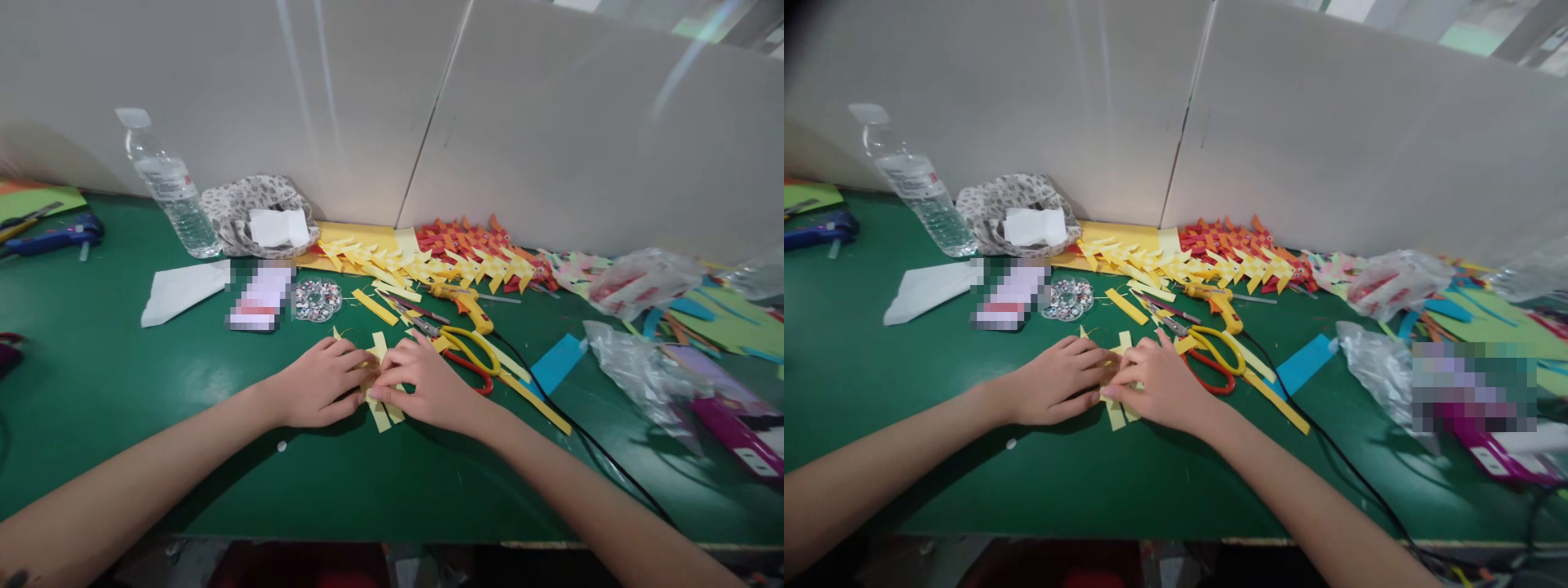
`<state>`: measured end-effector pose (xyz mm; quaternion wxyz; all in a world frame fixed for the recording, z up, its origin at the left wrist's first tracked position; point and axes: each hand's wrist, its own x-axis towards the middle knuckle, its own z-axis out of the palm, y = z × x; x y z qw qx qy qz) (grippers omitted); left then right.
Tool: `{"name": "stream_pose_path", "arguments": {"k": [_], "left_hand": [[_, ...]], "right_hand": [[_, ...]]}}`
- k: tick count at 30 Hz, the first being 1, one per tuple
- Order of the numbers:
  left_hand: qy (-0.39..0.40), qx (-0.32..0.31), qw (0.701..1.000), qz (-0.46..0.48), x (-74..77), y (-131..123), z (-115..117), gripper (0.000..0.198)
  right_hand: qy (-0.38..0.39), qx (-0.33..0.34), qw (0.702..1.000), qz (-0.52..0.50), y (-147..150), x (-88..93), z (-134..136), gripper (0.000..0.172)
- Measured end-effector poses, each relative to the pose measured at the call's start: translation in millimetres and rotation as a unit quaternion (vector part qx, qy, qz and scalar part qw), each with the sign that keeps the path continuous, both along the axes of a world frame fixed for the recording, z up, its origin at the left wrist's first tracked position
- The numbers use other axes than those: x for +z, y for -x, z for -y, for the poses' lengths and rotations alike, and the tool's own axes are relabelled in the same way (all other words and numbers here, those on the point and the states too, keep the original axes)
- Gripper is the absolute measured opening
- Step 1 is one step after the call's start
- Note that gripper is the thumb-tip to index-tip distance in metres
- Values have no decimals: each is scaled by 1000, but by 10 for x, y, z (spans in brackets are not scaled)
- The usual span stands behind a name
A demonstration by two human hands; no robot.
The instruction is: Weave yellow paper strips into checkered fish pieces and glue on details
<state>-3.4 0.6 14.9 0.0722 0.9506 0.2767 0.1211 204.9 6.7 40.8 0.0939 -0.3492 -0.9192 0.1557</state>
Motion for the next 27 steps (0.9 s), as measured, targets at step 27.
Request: {"name": "stream_pose_path", "arguments": {"k": [27], "left_hand": [[25,31,999,23,-3,-30,16,35]], "right_hand": [[-34,-152,978,136,-360,224,-264,56]]}}
